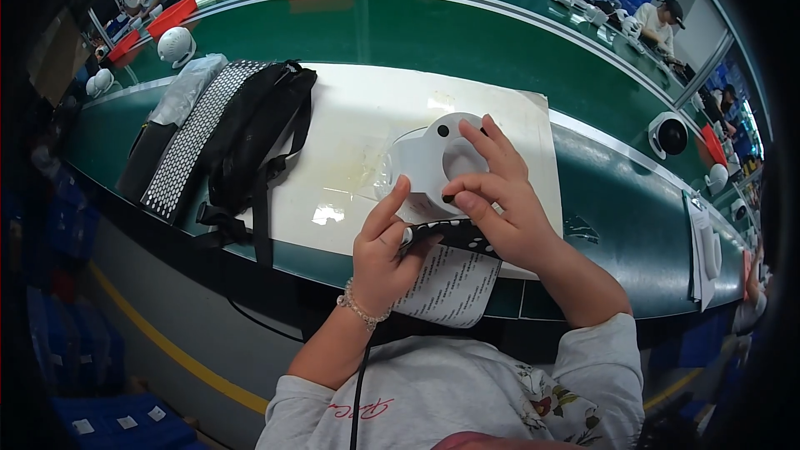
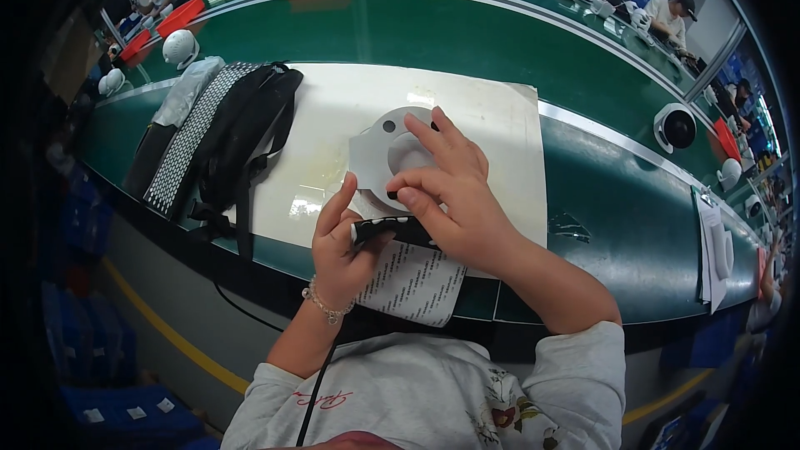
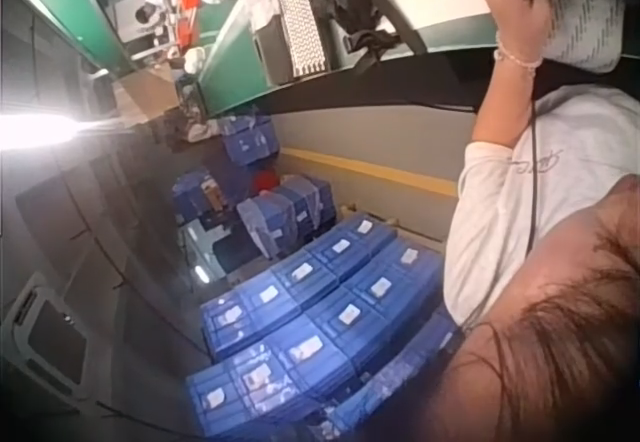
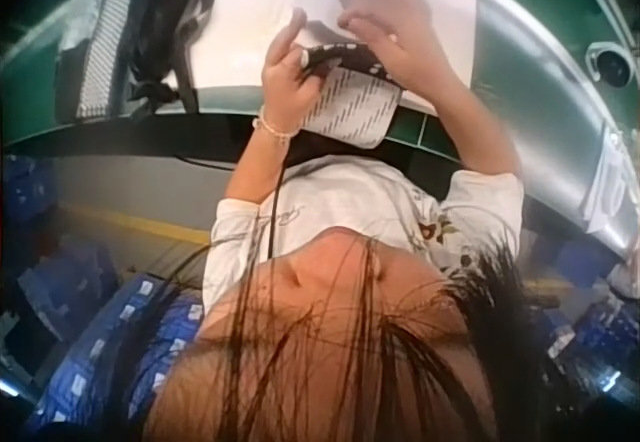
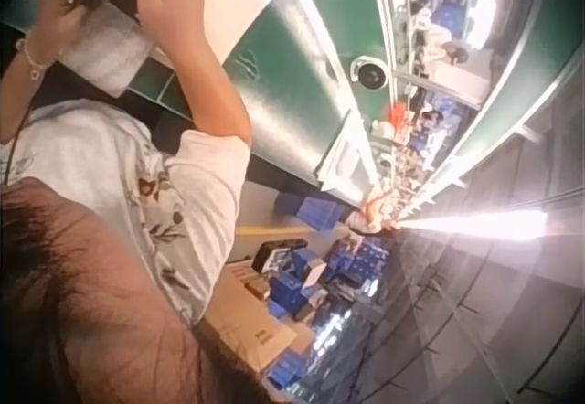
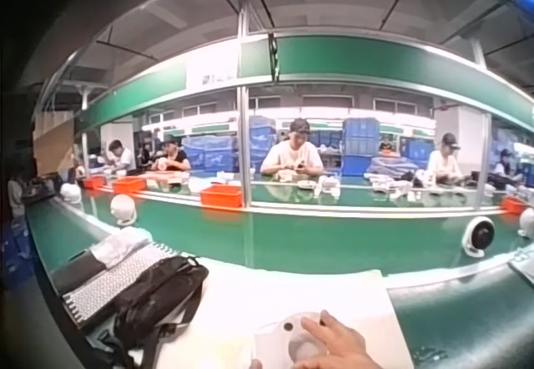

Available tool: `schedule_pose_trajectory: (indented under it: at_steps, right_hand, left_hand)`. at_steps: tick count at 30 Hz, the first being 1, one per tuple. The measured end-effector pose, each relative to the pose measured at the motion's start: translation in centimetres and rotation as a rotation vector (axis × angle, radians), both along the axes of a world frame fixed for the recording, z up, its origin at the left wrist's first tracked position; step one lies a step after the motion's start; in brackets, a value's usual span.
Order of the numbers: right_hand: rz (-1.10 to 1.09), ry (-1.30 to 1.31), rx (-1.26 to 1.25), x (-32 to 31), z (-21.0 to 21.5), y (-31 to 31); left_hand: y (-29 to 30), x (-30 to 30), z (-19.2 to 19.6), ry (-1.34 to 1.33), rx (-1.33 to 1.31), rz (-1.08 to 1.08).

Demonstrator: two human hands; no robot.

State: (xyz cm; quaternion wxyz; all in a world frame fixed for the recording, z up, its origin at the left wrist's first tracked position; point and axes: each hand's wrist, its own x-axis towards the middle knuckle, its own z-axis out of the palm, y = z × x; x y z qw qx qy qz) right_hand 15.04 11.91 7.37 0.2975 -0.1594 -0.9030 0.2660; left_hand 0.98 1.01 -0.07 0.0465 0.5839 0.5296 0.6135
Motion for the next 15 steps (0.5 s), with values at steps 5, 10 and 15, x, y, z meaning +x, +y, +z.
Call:
schedule_pose_trajectory:
  at_steps: [5,10,15]
  right_hand:
    - [-0.155,-0.151,0.719,1.5,-0.6,-1.2]
    - [-0.194,-0.011,0.491,1.4,-1.0,-2.0]
    - [-0.057,0.047,0.583,1.2,-1.2,-1.6]
  left_hand:
    - [0.1,-0.1,-0.1,0.024,0.031,0.013]
    - [0.1,0.2,0.0,0.016,0.029,-0.001]
    - [0.2,0.1,-0.6,0.011,0.042,-0.005]
